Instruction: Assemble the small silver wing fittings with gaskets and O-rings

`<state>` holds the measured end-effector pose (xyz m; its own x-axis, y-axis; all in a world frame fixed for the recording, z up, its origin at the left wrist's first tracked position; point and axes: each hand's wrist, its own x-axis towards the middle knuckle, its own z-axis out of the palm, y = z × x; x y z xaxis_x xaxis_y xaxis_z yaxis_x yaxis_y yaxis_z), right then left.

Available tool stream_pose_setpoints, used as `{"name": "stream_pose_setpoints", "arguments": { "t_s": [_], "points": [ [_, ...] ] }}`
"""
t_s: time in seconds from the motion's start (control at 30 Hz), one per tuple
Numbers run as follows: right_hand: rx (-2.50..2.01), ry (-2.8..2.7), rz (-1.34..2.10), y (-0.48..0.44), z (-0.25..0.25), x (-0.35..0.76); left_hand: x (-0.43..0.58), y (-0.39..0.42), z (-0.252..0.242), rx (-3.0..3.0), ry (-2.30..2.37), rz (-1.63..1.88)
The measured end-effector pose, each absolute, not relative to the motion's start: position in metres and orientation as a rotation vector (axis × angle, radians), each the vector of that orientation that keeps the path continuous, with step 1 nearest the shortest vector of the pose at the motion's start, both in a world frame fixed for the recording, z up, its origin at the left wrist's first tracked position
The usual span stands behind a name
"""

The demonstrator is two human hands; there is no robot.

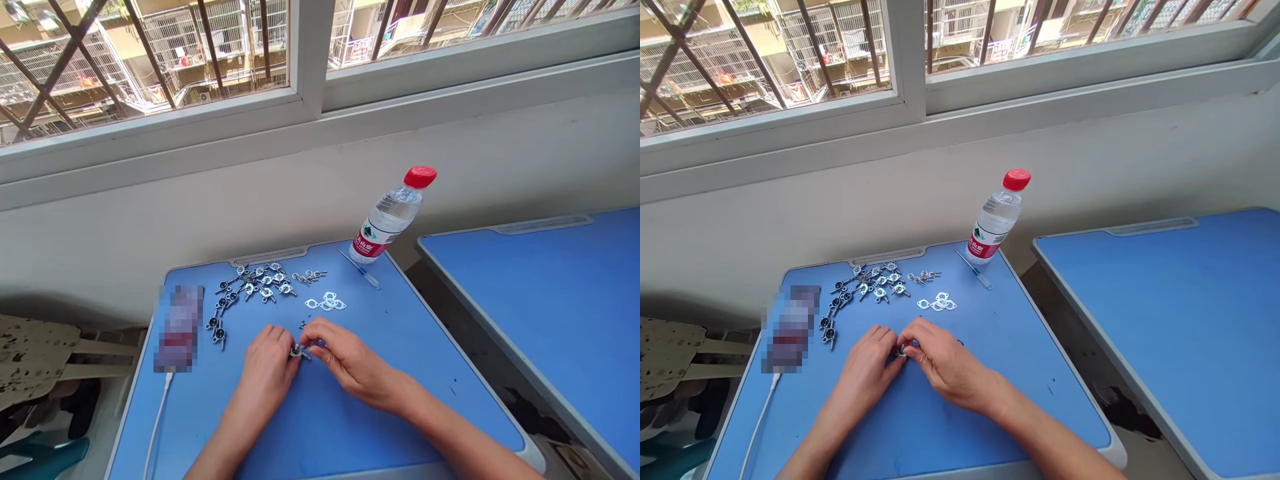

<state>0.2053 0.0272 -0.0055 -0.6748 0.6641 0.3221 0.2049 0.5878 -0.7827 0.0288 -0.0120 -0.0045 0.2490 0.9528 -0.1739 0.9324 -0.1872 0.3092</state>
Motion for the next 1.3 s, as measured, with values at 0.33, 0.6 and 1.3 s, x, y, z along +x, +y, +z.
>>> {"name": "stream_pose_setpoints", "arguments": {
  "t_s": [0.33, 0.6, 1.3],
  "points": [
    [-0.622, -2.225, 0.775, 0.027, -0.013, 0.203, 0.029, -0.012, -0.002, 2.147, 1.744, 0.112],
    [-0.505, -2.157, 0.732, 0.026, -0.014, 0.2, 0.029, -0.014, -0.01, 2.158, 1.742, 0.169],
    [-0.547, -2.126, 0.493, 0.03, -0.017, 0.202, 0.031, -0.012, -0.002, 2.118, 1.738, 0.067]
  ]
}}
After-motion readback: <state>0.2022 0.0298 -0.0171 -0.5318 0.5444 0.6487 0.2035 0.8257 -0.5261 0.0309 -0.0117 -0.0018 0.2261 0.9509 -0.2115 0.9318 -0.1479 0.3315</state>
